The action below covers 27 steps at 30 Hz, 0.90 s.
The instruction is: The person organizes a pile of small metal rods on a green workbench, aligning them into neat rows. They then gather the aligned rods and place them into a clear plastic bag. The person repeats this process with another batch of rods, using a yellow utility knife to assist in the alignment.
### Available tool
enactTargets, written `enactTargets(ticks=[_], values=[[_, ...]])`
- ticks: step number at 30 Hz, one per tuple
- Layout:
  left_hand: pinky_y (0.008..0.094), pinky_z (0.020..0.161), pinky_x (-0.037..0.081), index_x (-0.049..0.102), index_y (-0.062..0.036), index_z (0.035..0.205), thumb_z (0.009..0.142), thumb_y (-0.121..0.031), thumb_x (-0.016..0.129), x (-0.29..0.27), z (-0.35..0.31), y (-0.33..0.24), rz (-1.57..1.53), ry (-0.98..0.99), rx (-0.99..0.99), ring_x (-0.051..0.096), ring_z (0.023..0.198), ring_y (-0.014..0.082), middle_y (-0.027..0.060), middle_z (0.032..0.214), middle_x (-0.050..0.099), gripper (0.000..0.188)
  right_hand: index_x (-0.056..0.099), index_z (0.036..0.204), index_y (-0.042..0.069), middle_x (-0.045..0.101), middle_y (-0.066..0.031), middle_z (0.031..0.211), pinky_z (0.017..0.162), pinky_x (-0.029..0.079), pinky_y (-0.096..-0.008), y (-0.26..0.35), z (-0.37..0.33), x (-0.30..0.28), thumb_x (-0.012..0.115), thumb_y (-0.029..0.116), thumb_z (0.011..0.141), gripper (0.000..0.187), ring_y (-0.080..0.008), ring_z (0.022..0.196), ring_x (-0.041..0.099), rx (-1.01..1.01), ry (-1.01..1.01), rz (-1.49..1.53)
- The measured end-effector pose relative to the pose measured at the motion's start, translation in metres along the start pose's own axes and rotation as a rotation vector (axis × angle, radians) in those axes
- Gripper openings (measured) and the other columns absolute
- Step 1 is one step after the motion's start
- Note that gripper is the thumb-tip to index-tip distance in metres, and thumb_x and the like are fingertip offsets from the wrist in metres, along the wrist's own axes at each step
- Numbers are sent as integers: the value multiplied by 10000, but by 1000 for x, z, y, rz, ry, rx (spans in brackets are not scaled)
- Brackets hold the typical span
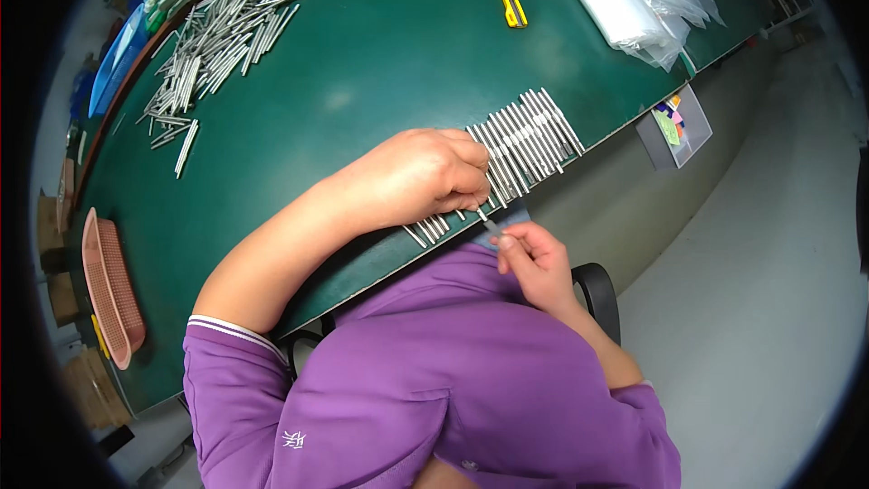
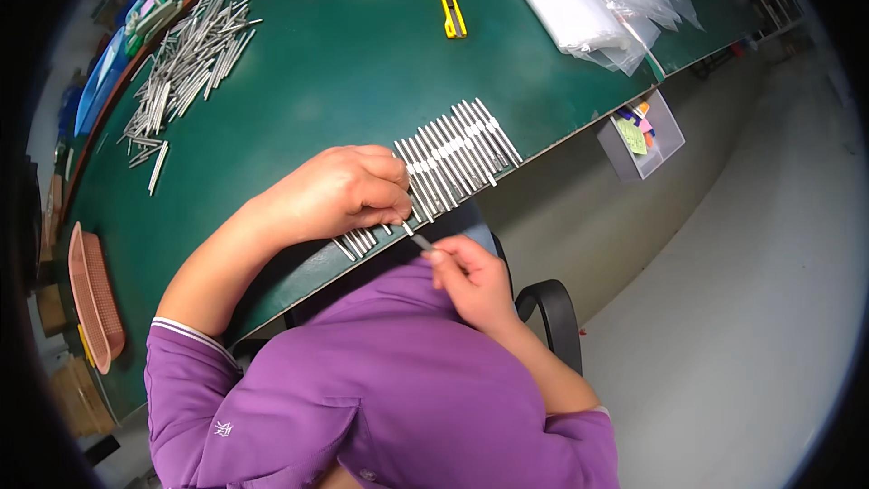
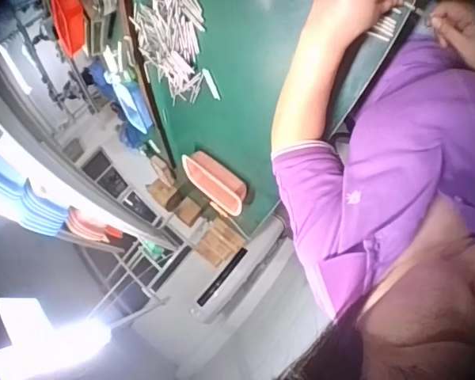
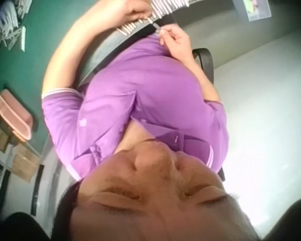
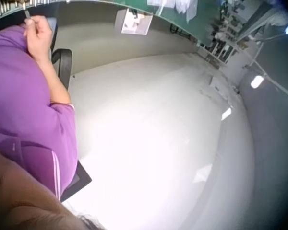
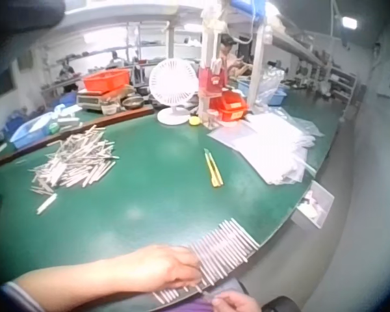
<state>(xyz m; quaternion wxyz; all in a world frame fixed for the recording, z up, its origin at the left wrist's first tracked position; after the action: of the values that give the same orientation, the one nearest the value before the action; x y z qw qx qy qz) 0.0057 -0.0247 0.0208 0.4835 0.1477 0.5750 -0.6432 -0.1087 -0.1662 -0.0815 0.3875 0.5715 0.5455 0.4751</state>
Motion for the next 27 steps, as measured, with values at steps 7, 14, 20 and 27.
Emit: enactTargets(ticks=[7, 14, 20, 27], values=[[388, 748, 495, 664, -49, 844, 766, -86, 757, -7, -4, 2, -82, -81, -46, 603, 833, 261, 50, 853, 602, 127, 627, 1006, -13, 589, 1, 724, 656, 428, -212, -5, -15, -7, 563, 127, 1003, 154, -54, 674, 535, 40, -30, 89], [395, 758, 487, 645, -40, 834, 772, -90, 743, -16, -15, 2, 12, 60, -100, 592, 831, 265, 51, 841, 586, 127, 617, 1029, -16, 593, -11, 742, 675, 449, -217, 7, -7, 1, 565, 145, 1011, 169, -57, 685, 548, 27, 101, 71], [405, 765, 488, 641, -35, 833, 766, -90, 737, -10, -3, -4, 44, 81, -44, 590, 848, 274, 57, 844, 582, 129, 619, 1045, -21, 595, -7, 743, 659, 432, -206, 8, -6, 0, 565, 143, 1010, 176, -53, 685, 548, -27, 63, 127], [404, 767, 492, 643, -40, 852, 764, -87, 738, -9, -6, -3, 59, 8, -30, 592, 867, 280, 61, 872, 589, 139, 621, 1028, -25, 595, -5, 731, 662, 436, -207, 9, -6, 2, 562, 154, 1013, 189, -50, 685, 543, 29, 72, 71]])
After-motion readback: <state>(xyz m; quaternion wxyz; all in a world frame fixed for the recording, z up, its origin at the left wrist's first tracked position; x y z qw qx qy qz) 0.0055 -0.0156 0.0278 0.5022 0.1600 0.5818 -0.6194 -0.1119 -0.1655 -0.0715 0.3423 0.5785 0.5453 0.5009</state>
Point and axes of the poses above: each hand's wrist, its own z-axis towards the middle knuckle, its own x-axis out of the palm, y = z × x, the point moved 6 cm from there along z, towards the middle knuckle
